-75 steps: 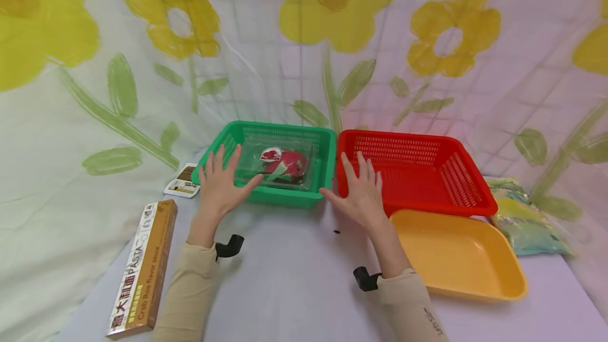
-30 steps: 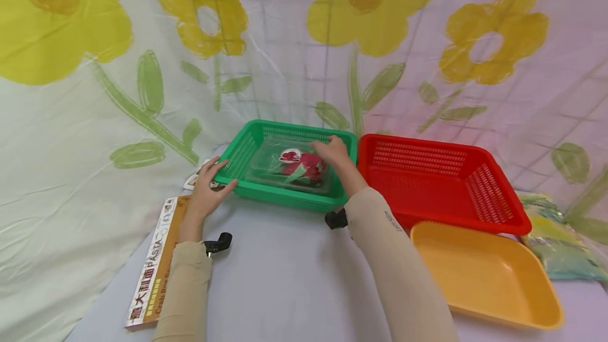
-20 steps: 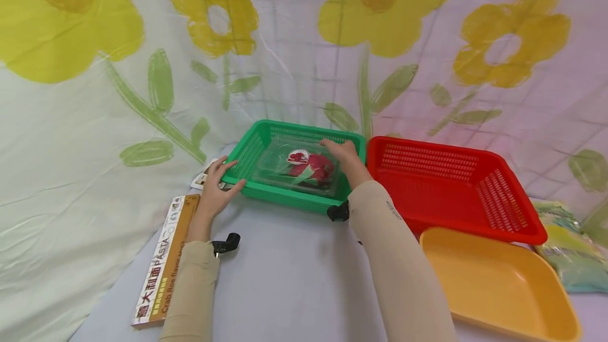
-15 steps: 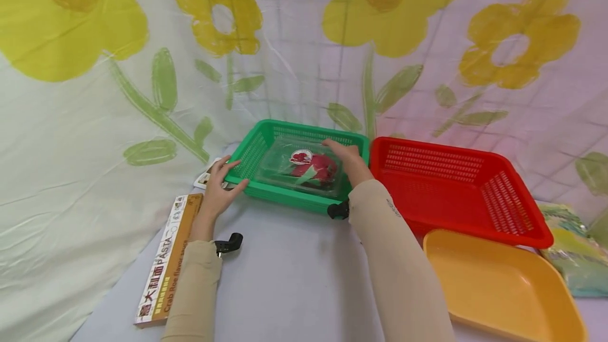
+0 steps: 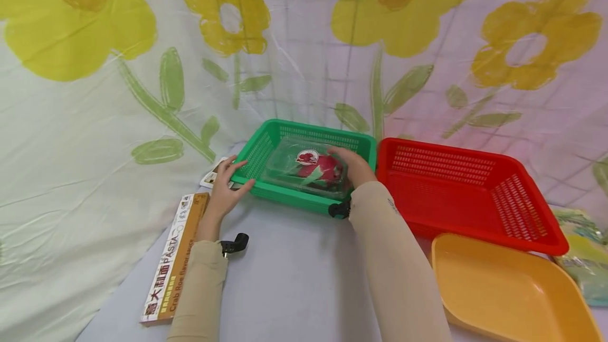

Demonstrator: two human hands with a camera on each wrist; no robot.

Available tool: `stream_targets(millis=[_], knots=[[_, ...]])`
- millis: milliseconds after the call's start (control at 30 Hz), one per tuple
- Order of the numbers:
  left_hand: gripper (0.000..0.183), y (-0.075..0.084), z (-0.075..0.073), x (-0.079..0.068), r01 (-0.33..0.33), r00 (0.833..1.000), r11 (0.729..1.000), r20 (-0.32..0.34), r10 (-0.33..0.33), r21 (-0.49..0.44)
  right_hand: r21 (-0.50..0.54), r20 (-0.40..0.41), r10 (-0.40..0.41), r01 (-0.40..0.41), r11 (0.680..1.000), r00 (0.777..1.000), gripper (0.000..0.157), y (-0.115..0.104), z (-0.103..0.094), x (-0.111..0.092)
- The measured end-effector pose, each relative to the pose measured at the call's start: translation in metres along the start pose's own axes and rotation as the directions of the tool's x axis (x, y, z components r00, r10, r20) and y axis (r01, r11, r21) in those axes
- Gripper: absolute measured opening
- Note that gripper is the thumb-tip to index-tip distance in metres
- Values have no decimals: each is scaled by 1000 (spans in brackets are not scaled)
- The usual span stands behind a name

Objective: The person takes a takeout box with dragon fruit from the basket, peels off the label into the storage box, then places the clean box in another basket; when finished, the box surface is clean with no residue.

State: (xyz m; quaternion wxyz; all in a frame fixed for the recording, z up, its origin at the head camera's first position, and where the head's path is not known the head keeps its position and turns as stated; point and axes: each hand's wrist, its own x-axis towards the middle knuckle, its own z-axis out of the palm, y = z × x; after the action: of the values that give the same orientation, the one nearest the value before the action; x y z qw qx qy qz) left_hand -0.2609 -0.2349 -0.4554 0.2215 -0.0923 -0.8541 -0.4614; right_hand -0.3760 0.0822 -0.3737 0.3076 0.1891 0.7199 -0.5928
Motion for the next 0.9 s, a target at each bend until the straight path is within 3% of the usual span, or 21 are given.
stream_targets(millis=[300,567,733,900], knots=[[58,1,0,1,-5,1000,1000,-13,5,5,73,-8,29,-29,997,1000,102,-3,0,2],[59,2,1,1,-7,1000,1000,-15,7,4,49,55,-118,115,992,991,68,-14,7,-4],[62,4,-1,2,2,1000,1000,-9,-2,14,22,85,-133,132,991,987,76,-20,11,-11],[65,5,0,2,20,1000,1000,2,-20,18,-2,80,-127,127,992,989,102,-19,16,-15]])
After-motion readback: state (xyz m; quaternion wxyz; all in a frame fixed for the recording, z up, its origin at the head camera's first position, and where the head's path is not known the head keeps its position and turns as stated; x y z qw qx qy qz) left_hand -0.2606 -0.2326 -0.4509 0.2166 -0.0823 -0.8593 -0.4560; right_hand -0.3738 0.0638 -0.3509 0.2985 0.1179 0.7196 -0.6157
